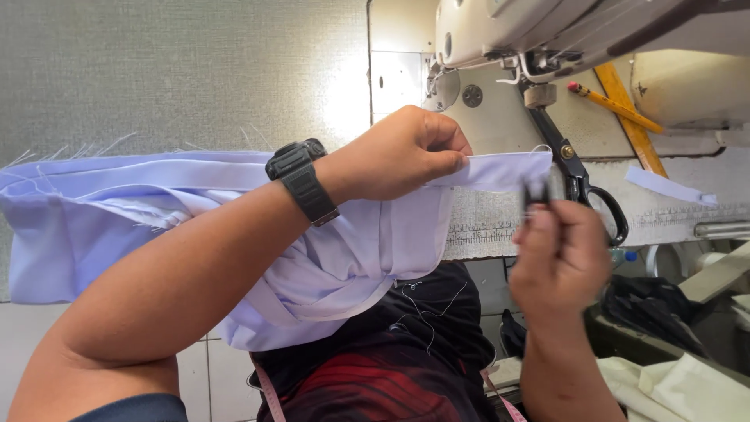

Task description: Trimming loose threads and folding fabric components at a sewing workstation

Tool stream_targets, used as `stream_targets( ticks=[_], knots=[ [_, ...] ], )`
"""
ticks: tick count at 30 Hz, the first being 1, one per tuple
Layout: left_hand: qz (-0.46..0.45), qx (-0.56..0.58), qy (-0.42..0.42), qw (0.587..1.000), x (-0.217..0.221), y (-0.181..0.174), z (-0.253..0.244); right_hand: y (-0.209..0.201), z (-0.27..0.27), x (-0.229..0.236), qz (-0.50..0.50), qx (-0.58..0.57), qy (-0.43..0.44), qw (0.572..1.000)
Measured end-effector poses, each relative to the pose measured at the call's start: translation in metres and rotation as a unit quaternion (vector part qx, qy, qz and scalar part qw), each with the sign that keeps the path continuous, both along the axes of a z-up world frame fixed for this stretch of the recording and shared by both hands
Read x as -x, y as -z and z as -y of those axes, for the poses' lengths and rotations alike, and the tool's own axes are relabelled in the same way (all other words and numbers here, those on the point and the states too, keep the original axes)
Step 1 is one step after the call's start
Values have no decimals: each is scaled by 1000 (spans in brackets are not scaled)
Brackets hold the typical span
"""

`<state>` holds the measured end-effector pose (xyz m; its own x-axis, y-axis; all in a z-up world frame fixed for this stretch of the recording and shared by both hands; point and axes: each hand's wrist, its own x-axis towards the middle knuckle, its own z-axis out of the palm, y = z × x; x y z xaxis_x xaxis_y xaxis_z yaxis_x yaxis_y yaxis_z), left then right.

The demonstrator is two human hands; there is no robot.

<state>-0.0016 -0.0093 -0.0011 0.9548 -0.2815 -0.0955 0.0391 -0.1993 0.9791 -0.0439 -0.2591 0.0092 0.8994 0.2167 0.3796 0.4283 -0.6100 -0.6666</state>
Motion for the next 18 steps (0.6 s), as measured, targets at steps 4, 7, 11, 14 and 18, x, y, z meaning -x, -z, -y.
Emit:
stream_targets(
  ticks=[4,7,11,14,18],
  knots=[
    [3,45,8,999,0,-2,-4,17,-12,-13,69,13,-32,997],
    [7,56,4,998,2,-3,-4,24,-13,-16,58,35,-25,997],
    [13,61,11,998,1,0,-3,25,-11,-18,52,33,-32,998],
    [17,59,16,998,1,1,-3,26,-11,-19,52,31,-35,998],
    [24,47,26,998,1,2,-4,23,-15,-20,46,30,-34,998]
  ],
)
